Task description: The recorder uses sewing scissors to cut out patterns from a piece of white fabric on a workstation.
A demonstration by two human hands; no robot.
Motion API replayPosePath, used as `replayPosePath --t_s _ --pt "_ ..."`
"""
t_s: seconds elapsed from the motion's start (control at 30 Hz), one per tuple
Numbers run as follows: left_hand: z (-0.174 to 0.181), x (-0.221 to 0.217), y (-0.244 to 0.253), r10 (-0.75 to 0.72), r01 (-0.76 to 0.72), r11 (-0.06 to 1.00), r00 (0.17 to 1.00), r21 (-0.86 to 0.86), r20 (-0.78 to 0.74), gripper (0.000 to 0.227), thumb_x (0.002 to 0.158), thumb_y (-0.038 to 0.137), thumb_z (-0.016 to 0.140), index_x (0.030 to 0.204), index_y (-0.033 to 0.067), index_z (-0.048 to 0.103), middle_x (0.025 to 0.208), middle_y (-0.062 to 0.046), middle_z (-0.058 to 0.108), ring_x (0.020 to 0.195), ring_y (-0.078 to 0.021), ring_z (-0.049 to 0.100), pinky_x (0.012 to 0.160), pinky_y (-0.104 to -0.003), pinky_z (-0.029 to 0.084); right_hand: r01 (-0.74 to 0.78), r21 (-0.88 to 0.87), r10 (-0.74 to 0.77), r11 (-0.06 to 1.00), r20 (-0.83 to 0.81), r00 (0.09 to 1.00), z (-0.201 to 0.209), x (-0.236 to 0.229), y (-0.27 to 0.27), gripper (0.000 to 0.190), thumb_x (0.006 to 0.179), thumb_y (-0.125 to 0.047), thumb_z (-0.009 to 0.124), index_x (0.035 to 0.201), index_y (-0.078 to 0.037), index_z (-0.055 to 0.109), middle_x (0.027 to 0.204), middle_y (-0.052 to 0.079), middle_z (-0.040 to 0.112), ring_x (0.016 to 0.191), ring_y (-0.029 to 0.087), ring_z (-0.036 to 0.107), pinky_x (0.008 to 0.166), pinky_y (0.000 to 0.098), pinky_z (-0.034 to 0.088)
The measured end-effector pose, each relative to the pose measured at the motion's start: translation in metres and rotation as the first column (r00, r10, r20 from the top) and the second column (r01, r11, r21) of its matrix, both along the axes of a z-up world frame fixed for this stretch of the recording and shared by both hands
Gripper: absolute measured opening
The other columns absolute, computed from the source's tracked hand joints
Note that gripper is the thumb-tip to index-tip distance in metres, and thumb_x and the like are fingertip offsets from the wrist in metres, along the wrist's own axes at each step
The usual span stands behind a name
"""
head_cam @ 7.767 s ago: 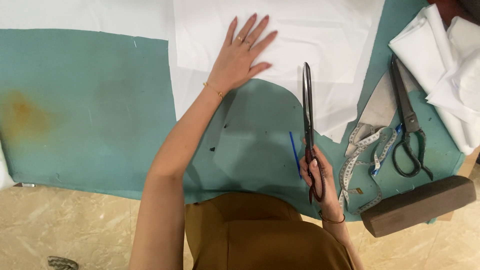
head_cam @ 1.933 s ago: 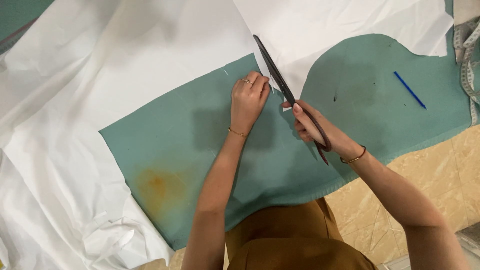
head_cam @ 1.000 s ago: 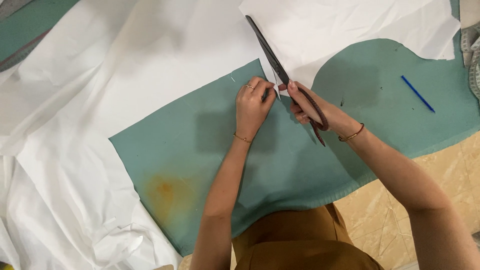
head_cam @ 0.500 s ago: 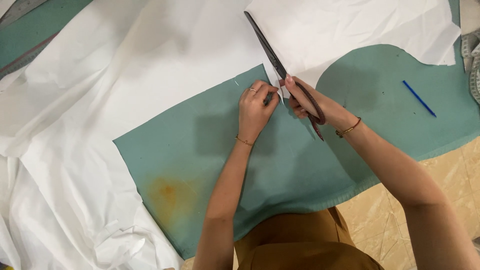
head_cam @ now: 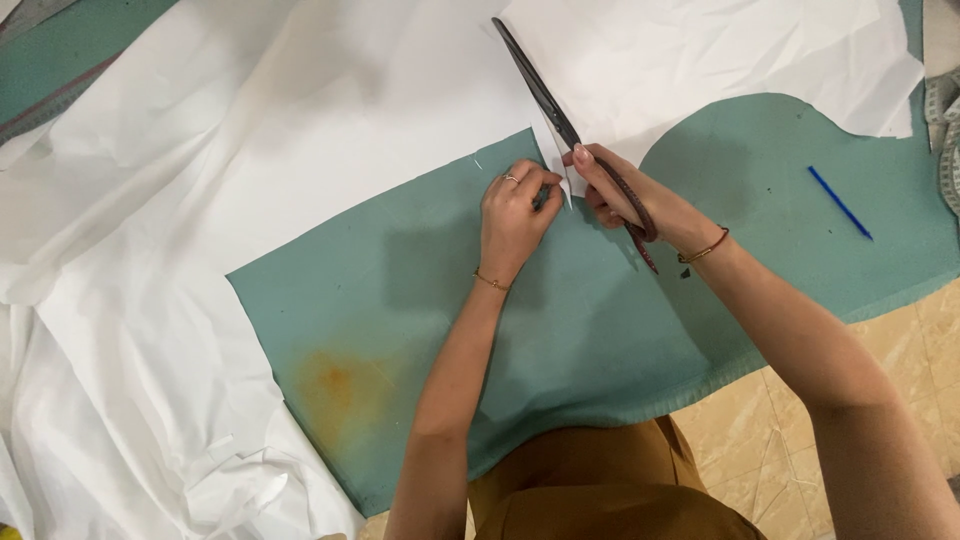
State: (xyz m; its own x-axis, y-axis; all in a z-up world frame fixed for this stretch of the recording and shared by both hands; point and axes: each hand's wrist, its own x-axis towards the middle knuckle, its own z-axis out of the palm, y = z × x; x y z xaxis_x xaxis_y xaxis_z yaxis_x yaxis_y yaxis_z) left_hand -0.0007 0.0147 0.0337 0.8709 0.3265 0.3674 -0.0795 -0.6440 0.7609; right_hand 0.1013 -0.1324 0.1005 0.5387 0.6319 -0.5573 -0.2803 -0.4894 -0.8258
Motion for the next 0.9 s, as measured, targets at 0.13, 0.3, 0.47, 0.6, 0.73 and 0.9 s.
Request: replayPosePath --t_s 0.13,0.3,0.47,0.6,0.73,0.9 --pt "-0.002 0.0 0.0 -0.008 0.008 1.0 1.0 -0.007 -0.01 0.007 0.085 0.008 0.075 0.089 0.007 0.07 0.09 -0.001 0.065 0.073 -0.0201 0.062 0.075 -0.036 0.052 -0.004 -0.045 0.005 0.999 0.012 1.0 -0.004 0.002 0.001 0.073 0.095 -0.066 0.041 0.126 -0.002 0.059 0.058 -0.006 0.034 0.047 0.007 0.032 0.044 0.026 0.028" --pt "0.004 0.0 -0.001 0.0 0.0 1.0 1.0 -0.013 -0.008 0.006 0.085 0.008 0.075 0.088 0.0067 0.07 0.089 -0.001 0.065 0.071 -0.0196 0.062 0.074 -0.036 0.052 -0.024 0.004 0.024 1.0 0.023 0.999 -0.005 -0.001 -0.004 0.072 0.099 -0.065 0.043 0.12 0.002 0.057 0.061 -0.006 0.033 0.051 0.007 0.031 0.046 0.0256 0.03" --pt "-0.013 -0.004 0.003 0.111 -0.111 0.957 0.994 -0.266 -0.016 0.008 0.09 0.006 0.072 0.097 0.0045 0.068 0.093 -0.004 0.064 0.071 -0.0183 0.064 0.066 -0.028 0.052 0.036 0.093 -0.03 0.995 -0.064 0.997 0.008 -0.029 -0.025 0.064 0.102 -0.057 0.042 0.132 -0.003 0.058 0.063 -0.008 0.03 0.051 0.006 0.028 0.047 0.0245 0.026" --pt "-0.04 -0.001 0.006 0.264 -0.265 0.872 0.963 -0.411 -0.061 0.012 0.097 0.009 0.071 0.107 0.0037 0.066 0.094 -0.008 0.064 0.076 -0.0221 0.062 0.07 -0.033 0.053 0.006 0.169 0.023 0.986 -0.17 0.985 0.01 -0.07 -0.075 0.066 0.102 -0.055 0.038 0.142 -0.003 0.052 0.066 -0.008 0.033 0.054 0.005 0.031 0.046 0.0241 0.027" --pt "-0.022 0.021 0.004 0.278 -0.277 0.96 0.96 -0.034 0.018 0.036 0.106 0.02 0.063 0.138 0.0081 0.052 0.139 -0.011 0.053 0.129 -0.0283 0.049 0.108 -0.044 0.043 0.11 0.178 -0.051 0.978 -0.308 0.95 0.005 -0.113 -0.134 0.072 0.1 -0.056 0.034 0.151 -0.006 0.042 0.068 -0.005 0.035 0.053 0.007 0.032 0.045 0.0244 0.029" --pt "-0.051 0.085 0.011 0.154 -0.045 0.839 0.976 0.543 -0.156 0.069 0.106 0.053 0.057 0.161 0.0195 0.034 0.169 -0.004 0.026 0.158 -0.0295 0.019 0.129 -0.062 0.014 0.281 0.057 -0.25 0.958 -0.314 0.916 -0.005 -0.138 -0.191 0.08 0.096 -0.065 0.026 0.152 -0.01 0.041 0.066 -0.004 0.034 0.051 0.008 0.033 0.044 0.0257 0.031"
